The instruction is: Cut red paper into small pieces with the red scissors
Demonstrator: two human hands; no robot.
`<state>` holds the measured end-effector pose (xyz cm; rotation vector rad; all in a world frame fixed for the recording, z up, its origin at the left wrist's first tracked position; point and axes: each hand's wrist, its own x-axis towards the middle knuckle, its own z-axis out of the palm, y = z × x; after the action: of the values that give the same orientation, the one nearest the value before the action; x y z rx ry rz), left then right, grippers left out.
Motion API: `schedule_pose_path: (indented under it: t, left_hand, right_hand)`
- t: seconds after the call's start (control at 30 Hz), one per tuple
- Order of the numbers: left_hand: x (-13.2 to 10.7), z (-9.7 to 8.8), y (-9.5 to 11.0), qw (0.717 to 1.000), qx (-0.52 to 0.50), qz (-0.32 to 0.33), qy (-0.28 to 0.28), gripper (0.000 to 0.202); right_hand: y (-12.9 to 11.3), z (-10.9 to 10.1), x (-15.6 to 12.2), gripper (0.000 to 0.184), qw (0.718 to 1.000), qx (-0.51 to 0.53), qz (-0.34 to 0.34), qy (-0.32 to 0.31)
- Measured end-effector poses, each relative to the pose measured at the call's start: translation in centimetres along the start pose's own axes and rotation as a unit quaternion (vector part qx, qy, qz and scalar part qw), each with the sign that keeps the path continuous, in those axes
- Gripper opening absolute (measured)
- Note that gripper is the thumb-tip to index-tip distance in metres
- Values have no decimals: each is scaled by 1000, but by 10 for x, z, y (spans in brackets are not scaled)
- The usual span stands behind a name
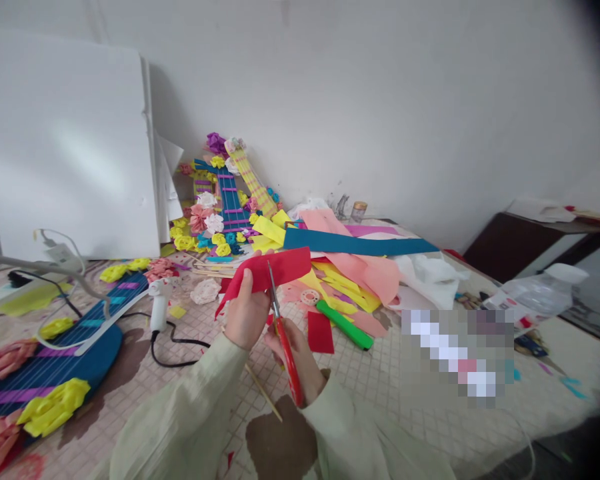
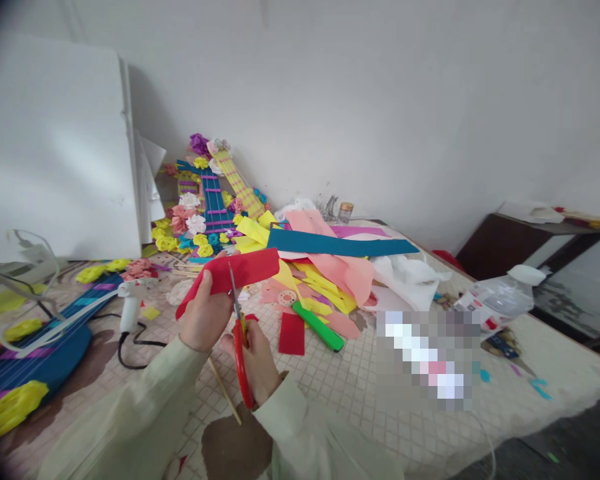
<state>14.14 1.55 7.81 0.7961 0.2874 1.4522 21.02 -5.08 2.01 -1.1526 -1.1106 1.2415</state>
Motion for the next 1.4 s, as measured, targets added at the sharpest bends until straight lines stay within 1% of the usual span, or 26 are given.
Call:
schedule_pose_path:
  t: [0.13,0.27,0.57,0.9,1.23,1.4]
  left_hand:
    - [-1,2,1,1000,-1,0,1,44]
    - [-1,2,2,1000,-3,3,-2,46]
    - [-3,6,6,1000,-14,6,17,42]
    - [-3,5,6,1000,-5,7,14,44]
    - [-4,9,8,999,-24,3,27,42]
    - [-4,8,7,999,-43,4,18,40]
  right_hand:
    - [1,1,0,24,1000,4,-11,2]
    - [-3,2,1,27,999,5,-34,12]
    - [-9,4,-2,30,999,13,-27,14]
    - [-6,4,-2,30,1000,25,-7,5]
    - [-4,5,0,31,999,24,-37,3]
    - [-5,5,0,30,999,30,-44,4]
